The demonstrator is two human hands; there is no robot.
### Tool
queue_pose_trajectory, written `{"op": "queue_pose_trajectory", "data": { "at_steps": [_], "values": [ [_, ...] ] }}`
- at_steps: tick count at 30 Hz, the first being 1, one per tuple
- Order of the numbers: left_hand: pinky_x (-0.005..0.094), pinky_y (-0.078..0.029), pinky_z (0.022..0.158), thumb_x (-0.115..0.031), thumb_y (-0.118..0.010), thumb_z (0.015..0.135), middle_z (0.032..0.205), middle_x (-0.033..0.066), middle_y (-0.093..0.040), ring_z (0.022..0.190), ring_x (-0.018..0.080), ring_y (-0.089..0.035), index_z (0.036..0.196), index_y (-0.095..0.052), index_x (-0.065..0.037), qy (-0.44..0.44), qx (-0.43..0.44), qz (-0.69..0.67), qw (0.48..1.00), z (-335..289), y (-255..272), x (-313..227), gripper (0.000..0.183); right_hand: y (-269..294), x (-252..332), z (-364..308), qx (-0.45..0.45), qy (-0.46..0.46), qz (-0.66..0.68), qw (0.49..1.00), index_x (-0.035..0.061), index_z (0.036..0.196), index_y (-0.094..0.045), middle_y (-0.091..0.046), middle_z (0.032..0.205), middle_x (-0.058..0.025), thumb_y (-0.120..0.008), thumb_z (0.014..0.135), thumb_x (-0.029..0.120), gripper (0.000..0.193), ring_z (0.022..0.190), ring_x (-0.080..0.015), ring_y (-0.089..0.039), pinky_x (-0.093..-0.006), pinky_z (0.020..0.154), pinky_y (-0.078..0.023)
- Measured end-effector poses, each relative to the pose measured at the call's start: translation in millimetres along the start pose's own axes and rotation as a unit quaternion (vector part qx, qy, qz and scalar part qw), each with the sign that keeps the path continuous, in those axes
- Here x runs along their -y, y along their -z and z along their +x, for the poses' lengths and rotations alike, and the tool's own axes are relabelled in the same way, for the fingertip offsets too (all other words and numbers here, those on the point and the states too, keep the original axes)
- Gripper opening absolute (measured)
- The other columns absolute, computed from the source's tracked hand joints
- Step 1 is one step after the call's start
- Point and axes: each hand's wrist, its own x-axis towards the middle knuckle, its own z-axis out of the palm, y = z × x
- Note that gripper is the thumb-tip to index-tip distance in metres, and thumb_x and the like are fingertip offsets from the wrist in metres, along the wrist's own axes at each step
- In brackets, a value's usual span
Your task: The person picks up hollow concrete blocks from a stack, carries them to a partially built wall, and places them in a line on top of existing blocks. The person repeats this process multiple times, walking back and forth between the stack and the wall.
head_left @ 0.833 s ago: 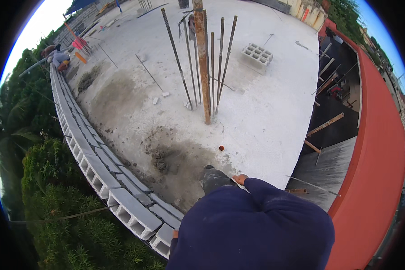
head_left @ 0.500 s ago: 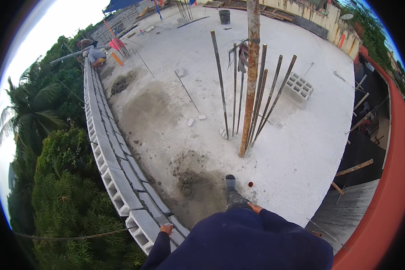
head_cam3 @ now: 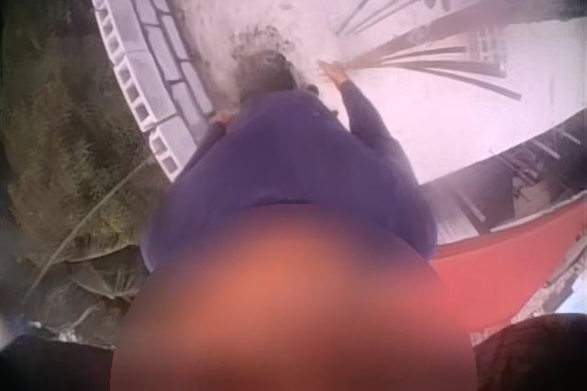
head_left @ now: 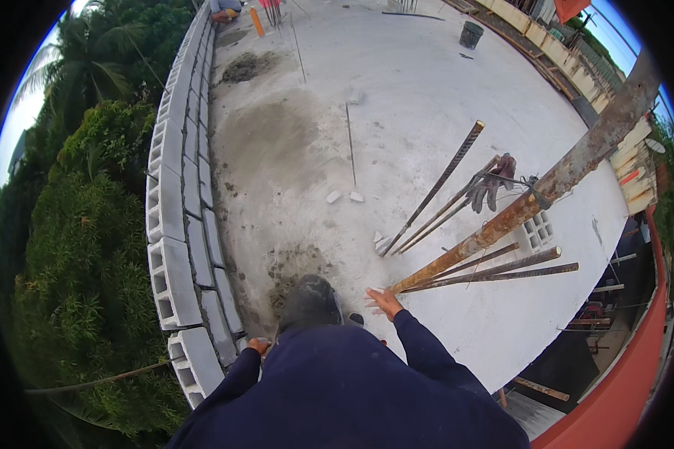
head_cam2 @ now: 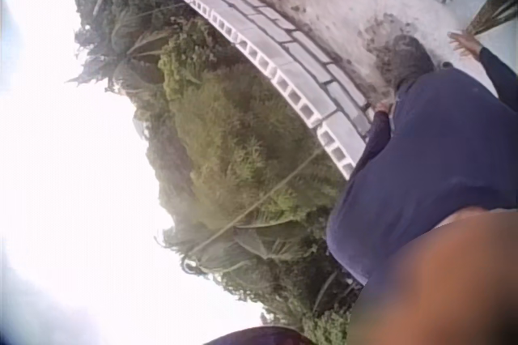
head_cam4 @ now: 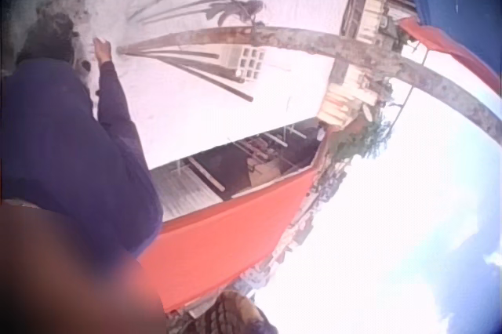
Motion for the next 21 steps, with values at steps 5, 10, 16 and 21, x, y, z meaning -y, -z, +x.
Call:
{"op": "queue_pose_trajectory", "data": {
  "at_steps": [5, 10, 16, 21],
  "values": [
    [0.0381, -0.049, 0.085, -0.042, -0.067, 0.075, 0.111, 0.0153, -0.061, 0.100, 0.0297, -0.061, 0.109, -0.063, -0.007, 0.098, 0.116, -0.224, 0.963, 55, 10, 49, 0.049, -6, 89, 57, 0.019, 0.026, 0.041, 0.999, 0.0006, 0.110, -0.056, -0.065, 0.100, -0.0109, -0.051, 0.090, 0.040, 0.044, 0.091, -0.0213, -0.062, -0.0363, 0.078, -0.046],
    [0.0382, -0.049, 0.084, -0.043, -0.062, 0.076, 0.112, 0.0163, -0.061, 0.099, 0.0318, -0.061, 0.113, -0.060, -0.006, 0.069, 0.172, -0.172, 0.967, 156, 108, 21, 0.053, -10, 206, 139, 0.001, 0.052, 0.108, 0.993, -0.0005, 0.105, -0.057, -0.067, 0.095, -0.0117, -0.045, 0.093, 0.032, 0.036, 0.085, -0.0190, -0.064, -0.0319, 0.076, -0.047],
    [0.0339, -0.052, 0.075, -0.036, -0.059, 0.079, 0.106, 0.0189, -0.063, 0.087, 0.0286, -0.065, 0.118, -0.057, -0.001, 0.141, 0.053, -0.393, 0.907, 291, 385, -45, 0.052, -42, 401, 265, 0.011, 0.106, 0.101, 0.989, 0.0017, 0.106, -0.056, -0.065, 0.098, -0.0099, -0.049, 0.093, 0.031, 0.033, 0.080, -0.0160, -0.062, -0.0296, 0.073, -0.048],
    [0.0342, -0.049, 0.078, -0.033, -0.057, 0.082, 0.105, 0.0161, -0.064, 0.091, 0.0268, -0.064, 0.117, -0.058, -0.003, 0.018, -0.186, -0.294, 0.937, 362, 647, -68, 0.046, -63, 538, 333, 0.036, 0.141, 0.084, 0.986, 0.0026, 0.104, -0.058, -0.065, 0.097, -0.0082, -0.051, 0.092, 0.030, 0.031, 0.078, -0.0145, -0.062, -0.0278, 0.071, -0.048]
  ]
}}
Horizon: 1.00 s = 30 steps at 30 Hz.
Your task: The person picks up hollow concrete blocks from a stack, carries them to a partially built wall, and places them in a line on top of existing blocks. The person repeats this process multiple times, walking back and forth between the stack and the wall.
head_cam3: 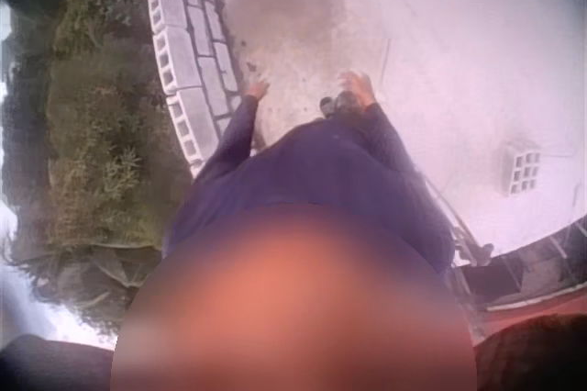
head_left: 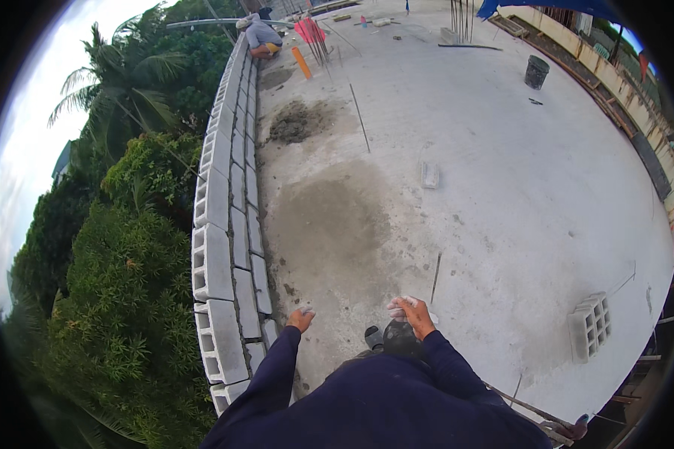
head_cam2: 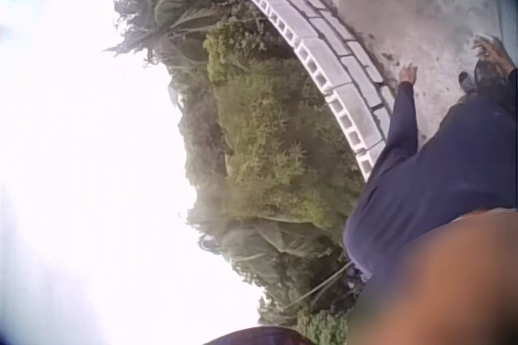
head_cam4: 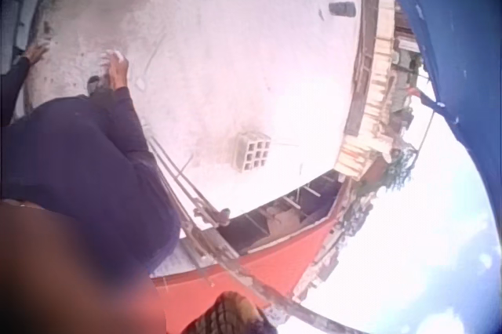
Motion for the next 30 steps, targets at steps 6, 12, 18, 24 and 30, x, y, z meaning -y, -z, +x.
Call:
{"op": "queue_pose_trajectory", "data": {
  "at_steps": [6, 12, 18, 24, 30],
  "values": [
    [0.0396, -0.046, 0.086, -0.041, -0.058, 0.080, 0.106, 0.0219, -0.062, 0.101, 0.0339, -0.059, 0.112, -0.059, -0.002, -0.048, 0.057, 0.122, 0.990, 165, 59, -126, 0.051, 29, 74, 129, -0.036, 0.017, -0.001, 0.999, 0.0011, 0.103, -0.059, -0.065, 0.094, -0.0070, -0.053, 0.090, 0.027, 0.029, 0.074, -0.0136, -0.062, -0.0263, 0.066, -0.048],
    [0.0391, -0.044, 0.089, -0.039, -0.058, 0.081, 0.111, 0.0210, -0.060, 0.105, 0.0343, -0.056, 0.114, -0.059, -0.007, -0.134, 0.146, 0.322, 0.926, 381, 19, -247, 0.046, 116, 107, 323, -0.218, 0.036, 0.013, 0.975, 0.0008, 0.101, -0.061, -0.067, 0.090, -0.0086, -0.054, 0.086, 0.027, 0.031, 0.069, -0.0188, -0.064, -0.0312, 0.064, -0.049],
    [0.0416, -0.045, 0.087, -0.039, -0.058, 0.080, 0.111, 0.0205, -0.060, 0.104, 0.0354, -0.056, 0.114, -0.057, -0.004, -0.128, 0.261, 0.381, 0.878, 591, -57, -346, 0.049, 150, 98, 432, -0.268, -0.112, -0.268, 0.919, 0.0031, 0.113, -0.056, -0.058, 0.112, -0.0139, -0.057, 0.082, 0.035, 0.044, 0.108, -0.0323, -0.052, -0.0466, 0.088, -0.042],
    [0.0376, -0.041, 0.096, -0.045, -0.061, 0.077, 0.121, 0.0211, -0.055, 0.114, 0.0334, -0.052, 0.128, -0.043, 0.003, -0.131, 0.169, 0.407, 0.888, 830, -243, -468, 0.072, 158, 118, 458, -0.353, -0.108, -0.316, 0.874, 0.0044, 0.111, -0.056, -0.043, 0.131, -0.0146, -0.063, 0.078, 0.026, 0.040, 0.119, -0.0361, -0.039, -0.0503, 0.098, -0.029],
    [0.0378, -0.045, 0.087, -0.049, -0.068, 0.072, 0.117, 0.0267, -0.053, 0.108, 0.0335, -0.053, 0.122, -0.044, 0.011, 0.022, 0.120, 0.176, 0.977, 1012, -473, -479, 0.082, 155, 149, 520, -0.474, -0.242, -0.172, 0.829, 0.0064, 0.102, -0.061, -0.049, 0.127, -0.0147, -0.063, 0.075, 0.018, 0.029, 0.121, -0.0383, -0.036, -0.0497, 0.099, -0.029]
  ]
}}
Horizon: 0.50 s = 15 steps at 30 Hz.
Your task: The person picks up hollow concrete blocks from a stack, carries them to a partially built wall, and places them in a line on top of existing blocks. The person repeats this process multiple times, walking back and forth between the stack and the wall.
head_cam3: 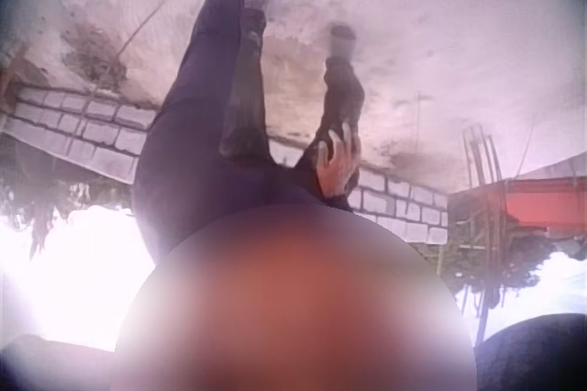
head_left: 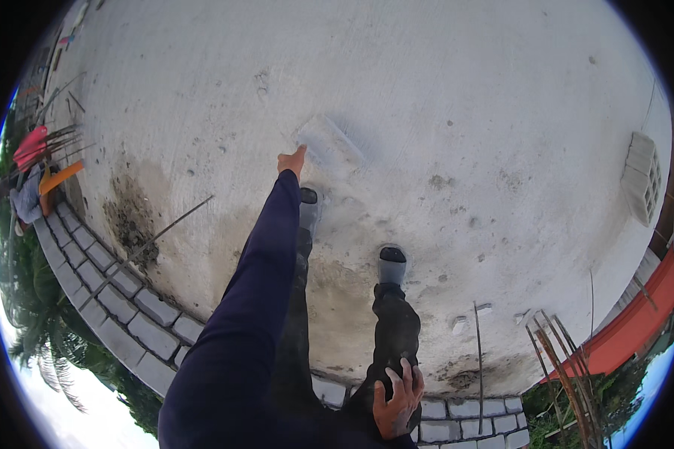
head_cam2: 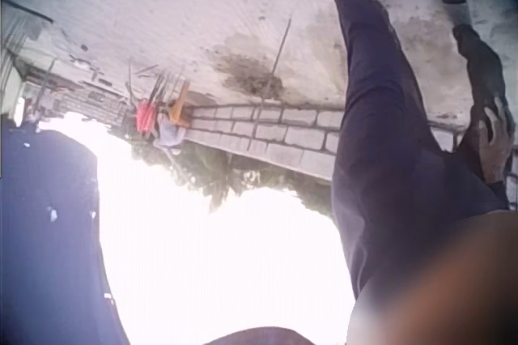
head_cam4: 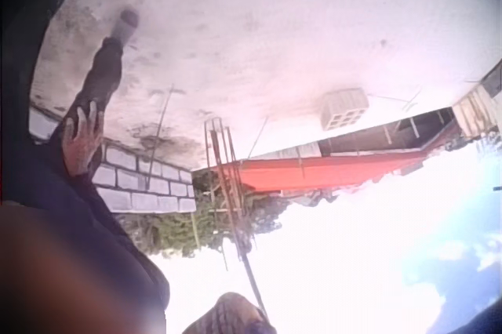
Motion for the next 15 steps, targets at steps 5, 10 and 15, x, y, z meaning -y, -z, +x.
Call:
{"op": "queue_pose_trajectory", "data": {
  "at_steps": [5, 10, 15],
  "values": [
    [0.0386, -0.048, 0.073, -0.040, -0.073, 0.071, 0.096, 0.0219, -0.062, 0.087, 0.0293, -0.061, 0.094, -0.057, 0.012, -0.007, -0.007, -0.094, 0.996, 67, -58, 23, 0.059, -36, 43, -15, -0.045, -0.187, 0.067, 0.979, 0.0116, 0.109, -0.065, -0.053, 0.125, -0.0179, -0.058, 0.076, 0.061, 0.060, 0.121, -0.0391, -0.042, -0.0488, 0.097, -0.036],
    [0.0394, -0.049, 0.069, -0.030, -0.068, 0.078, 0.088, 0.0222, -0.064, 0.076, 0.0309, -0.064, 0.083, -0.059, 0.009, -0.100, -0.068, -0.071, 0.990, 23, -42, 9, 0.041, -63, 71, -22, 0.007, -0.214, 0.117, 0.970, 0.0056, 0.095, -0.064, -0.052, 0.125, -0.0160, -0.062, 0.072, 0.011, 0.023, 0.121, -0.0394, -0.036, -0.0494, 0.100, -0.029],
    [0.0414, -0.051, 0.072, -0.025, -0.064, 0.081, 0.095, 0.0251, -0.063, 0.085, 0.0366, -0.064, 0.114, -0.048, 0.009, -0.290, -0.158, 0.089, 0.940, -68, -7, -26, 0.050, -70, 83, -28, -0.058, -0.161, 0.153, 0.973, 0.0042, 0.101, -0.062, -0.052, 0.125, -0.0162, -0.061, 0.075, 0.010, 0.026, 0.119, -0.0386, -0.041, -0.0483, 0.100, -0.030]
  ]
}}
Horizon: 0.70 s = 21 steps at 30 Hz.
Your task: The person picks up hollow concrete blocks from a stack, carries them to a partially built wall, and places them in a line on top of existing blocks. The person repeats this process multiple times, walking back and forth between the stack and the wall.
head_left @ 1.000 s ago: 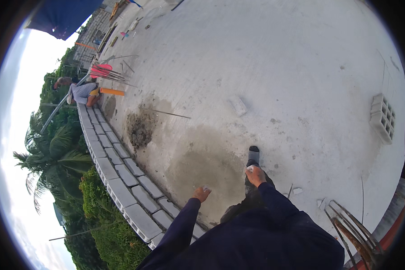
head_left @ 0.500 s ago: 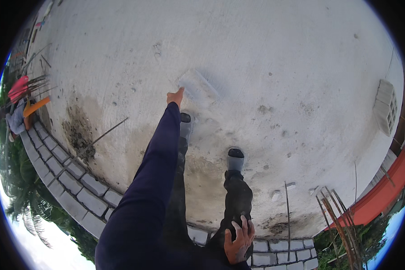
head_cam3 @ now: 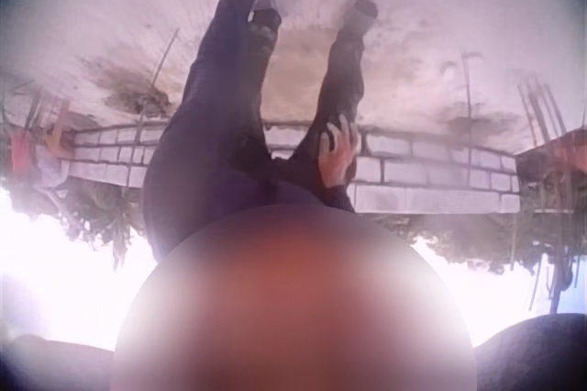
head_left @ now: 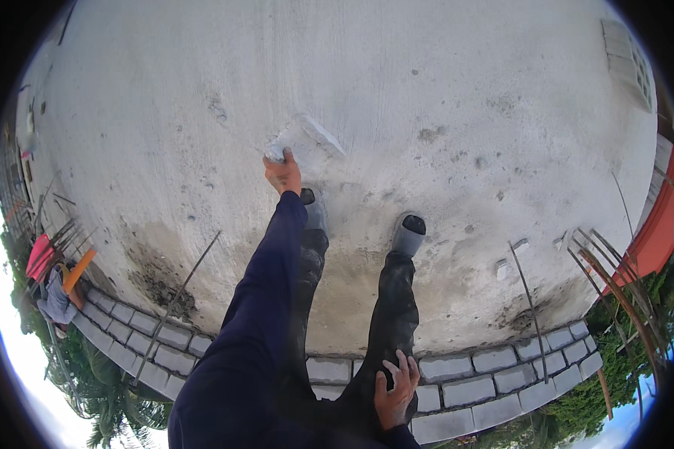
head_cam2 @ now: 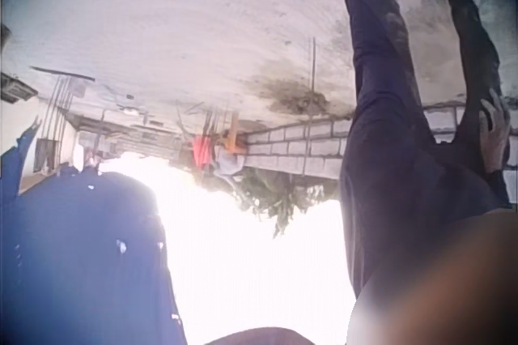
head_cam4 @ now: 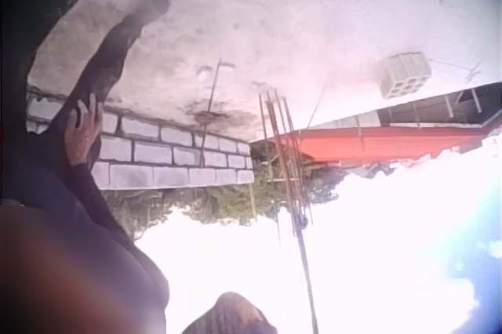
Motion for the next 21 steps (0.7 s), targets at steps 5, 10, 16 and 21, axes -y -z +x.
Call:
{"op": "queue_pose_trajectory", "data": {
  "at_steps": [5, 10, 16, 21],
  "values": [
    [0.0384, -0.049, 0.082, -0.017, -0.060, 0.084, 0.113, 0.0238, -0.056, 0.100, 0.0363, -0.058, 0.129, -0.037, -0.003, -0.400, 0.225, 0.022, 0.888, 4, 123, -97, 0.053, 25, 6, -3, -0.083, 0.021, 0.172, 0.981, -0.0003, 0.108, -0.056, -0.053, 0.121, -0.0186, -0.060, 0.081, 0.013, 0.030, 0.113, -0.0358, -0.048, -0.0417, 0.095, -0.039],
    [0.0390, -0.048, 0.086, -0.009, -0.060, 0.080, 0.123, 0.0236, -0.050, 0.108, 0.0361, -0.053, 0.126, -0.039, 0.002, -0.685, 0.389, 0.082, 0.610, -53, 261, -217, 0.051, 78, 47, -7, -0.246, 0.097, 0.216, 0.940, -0.0036, 0.116, -0.049, -0.049, 0.126, -0.0192, -0.065, 0.079, 0.023, 0.048, 0.115, -0.0376, -0.046, -0.0410, 0.096, -0.039],
    [0.0410, -0.049, 0.083, -0.005, -0.063, 0.074, 0.116, 0.0245, -0.054, 0.103, 0.0378, -0.056, 0.122, -0.043, 0.003, -0.809, 0.458, 0.125, 0.346, -237, 417, -293, 0.052, 132, 51, -91, -0.278, 0.108, 0.292, 0.909, -0.0037, 0.115, -0.051, -0.054, 0.113, -0.0256, -0.069, 0.074, 0.043, 0.064, 0.108, -0.0374, -0.051, -0.0416, 0.087, -0.043],
    [0.0403, -0.050, 0.082, -0.009, -0.066, 0.073, 0.117, 0.0222, -0.054, 0.105, 0.0359, -0.055, 0.122, -0.043, 0.000, -0.852, 0.469, 0.097, 0.211, -423, 471, -278, 0.055, 163, -58, -203, -0.228, 0.033, 0.357, 0.905, -0.0026, 0.105, -0.056, -0.063, 0.088, -0.0221, -0.067, 0.074, 0.042, 0.055, 0.085, -0.0354, -0.062, -0.0422, 0.074, -0.048]
  ]
}}
